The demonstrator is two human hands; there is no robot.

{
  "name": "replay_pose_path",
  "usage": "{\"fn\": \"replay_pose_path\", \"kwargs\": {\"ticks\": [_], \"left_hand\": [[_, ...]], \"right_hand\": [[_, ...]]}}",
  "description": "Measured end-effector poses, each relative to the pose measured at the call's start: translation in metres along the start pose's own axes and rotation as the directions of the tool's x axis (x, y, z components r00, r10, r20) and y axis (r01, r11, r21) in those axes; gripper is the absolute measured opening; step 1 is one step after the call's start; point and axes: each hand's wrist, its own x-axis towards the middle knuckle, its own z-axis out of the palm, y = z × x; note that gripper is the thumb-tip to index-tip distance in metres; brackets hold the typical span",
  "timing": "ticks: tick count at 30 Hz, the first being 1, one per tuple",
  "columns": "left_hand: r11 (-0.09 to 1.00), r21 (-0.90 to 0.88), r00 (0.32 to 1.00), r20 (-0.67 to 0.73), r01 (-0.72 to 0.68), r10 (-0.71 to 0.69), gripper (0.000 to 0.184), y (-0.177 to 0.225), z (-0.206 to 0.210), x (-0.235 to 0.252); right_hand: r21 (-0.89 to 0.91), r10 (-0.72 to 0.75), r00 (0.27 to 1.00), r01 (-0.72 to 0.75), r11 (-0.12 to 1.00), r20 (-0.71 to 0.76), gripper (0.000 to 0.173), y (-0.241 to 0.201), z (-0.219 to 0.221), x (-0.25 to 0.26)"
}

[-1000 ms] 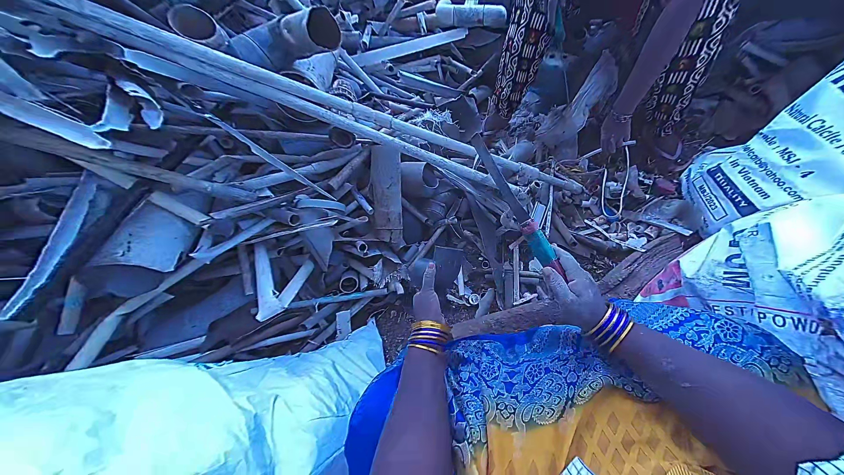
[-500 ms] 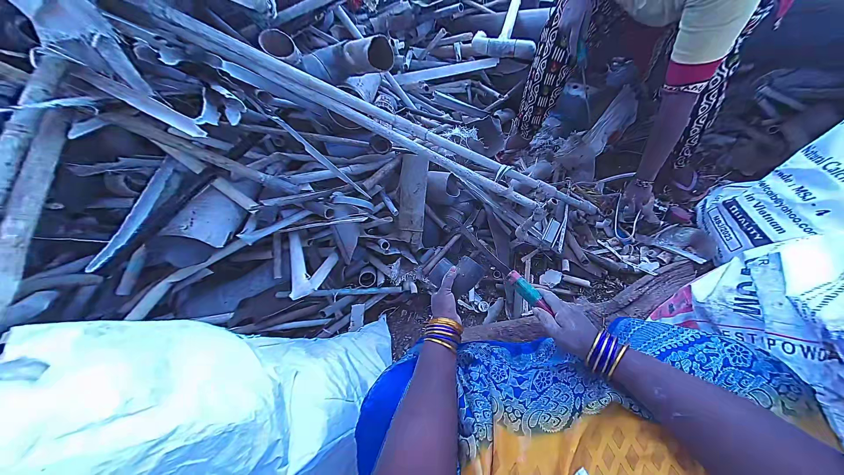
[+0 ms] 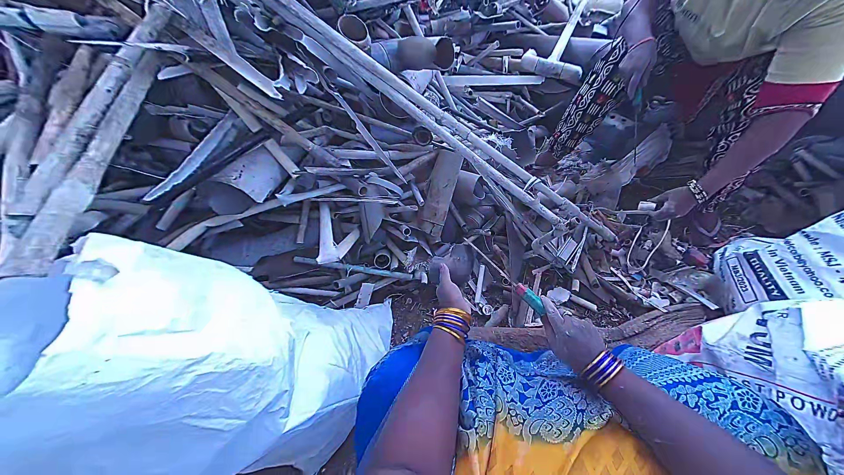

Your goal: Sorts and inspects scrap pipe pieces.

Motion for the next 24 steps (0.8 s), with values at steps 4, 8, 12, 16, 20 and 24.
{"fn": "replay_pose_path", "kwargs": {"ticks": [4,8,12,16,20,24], "left_hand": [[1.000,0.020,1.000,0.003,-0.004,0.004,0.055,0.003,0.001,0.002],[0.995,0.098,0.999,-0.003,-0.036,0.036,0.055,-0.002,0.000,0.007],[0.992,0.127,1.000,0.001,-0.021,0.021,0.055,0.003,0.004,0.003],[0.939,0.192,0.958,0.027,-0.286,0.286,0.051,0.031,-0.011,-0.011],[0.184,0.524,0.252,0.061,-0.832,0.966,0.067,0.108,-0.059,-0.031],[-0.182,0.912,-0.304,0.068,-0.367,0.950,0.071,0.244,-0.141,-0.066]], "right_hand": [[-0.063,-0.183,0.960,0.173,0.983,-0.211,0.042,0.011,0.011,0.002],[-0.046,-0.079,0.982,0.072,0.996,-0.169,0.042,0.011,0.010,0.006],[-0.068,-0.146,0.967,0.135,0.988,-0.209,0.041,0.013,0.010,0.005],[0.016,0.214,0.969,-0.218,0.976,0.125,0.045,0.009,-0.010,0.014],[0.067,0.337,0.929,-0.350,0.934,0.153,0.047,0.037,-0.018,0.017],[0.184,0.343,0.933,-0.359,0.915,0.110,0.046,0.038,-0.017,0.016]]}}
